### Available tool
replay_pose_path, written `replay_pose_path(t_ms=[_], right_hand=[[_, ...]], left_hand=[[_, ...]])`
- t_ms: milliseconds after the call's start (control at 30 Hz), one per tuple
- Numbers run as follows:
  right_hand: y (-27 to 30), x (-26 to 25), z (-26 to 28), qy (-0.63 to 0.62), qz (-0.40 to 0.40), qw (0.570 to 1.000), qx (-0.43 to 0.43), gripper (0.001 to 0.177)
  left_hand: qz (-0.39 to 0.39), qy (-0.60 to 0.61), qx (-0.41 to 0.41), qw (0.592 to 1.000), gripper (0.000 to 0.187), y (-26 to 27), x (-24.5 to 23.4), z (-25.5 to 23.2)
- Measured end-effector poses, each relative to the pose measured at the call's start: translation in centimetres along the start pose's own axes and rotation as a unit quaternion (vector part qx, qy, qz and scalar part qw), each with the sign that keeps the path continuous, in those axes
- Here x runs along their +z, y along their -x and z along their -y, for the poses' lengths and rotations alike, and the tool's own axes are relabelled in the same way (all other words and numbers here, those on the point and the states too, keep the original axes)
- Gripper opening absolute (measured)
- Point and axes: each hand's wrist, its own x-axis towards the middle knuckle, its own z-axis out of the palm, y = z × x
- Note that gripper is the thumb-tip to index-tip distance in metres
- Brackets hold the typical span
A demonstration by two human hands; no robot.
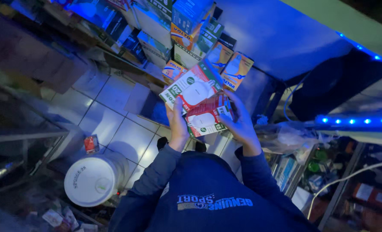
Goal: The person organizes boxes of light bulbs and other electrical products by taking them out of a large shipping box and placing them onto shelves.
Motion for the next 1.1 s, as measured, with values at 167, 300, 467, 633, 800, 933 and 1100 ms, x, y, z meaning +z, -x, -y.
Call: replay_pose_path(t_ms=[167,300,467,633,800,933,1100], right_hand=[[-0.5,-2.9,-0.8,0.014,-0.001,0.993,-0.119,0.078],[-1.0,-6.3,-0.9,-0.023,-0.050,0.988,-0.143,0.058],[-2.4,-8.4,-1.0,-0.206,-0.167,0.954,-0.143,0.047],[-3.2,-6.4,-1.0,-0.455,-0.177,0.870,-0.065,0.043],[-3.2,-5.5,-1.4,-0.499,-0.202,0.842,0.031,0.048],[-3.0,-4.0,-0.7,-0.488,-0.182,0.853,-0.018,0.050],[-2.7,-2.2,-0.8,-0.477,-0.158,0.862,-0.060,0.050]], left_hand=[[-0.016,0.007,0.028,0.999,0.050,0.9,1.8,1.2],[-0.047,0.052,0.026,0.997,0.043,0.4,1.6,1.0],[-0.050,0.024,-0.011,0.998,0.047,0.4,1.5,0.5],[-0.030,0.036,-0.026,0.999,0.072,0.9,2.0,0.8],[-0.031,0.040,-0.045,0.998,0.076,0.8,1.4,1.2],[-0.020,0.047,-0.047,0.998,0.076,0.3,0.8,1.6],[-0.008,0.047,-0.052,0.997,0.074,0.0,1.0,1.4]])
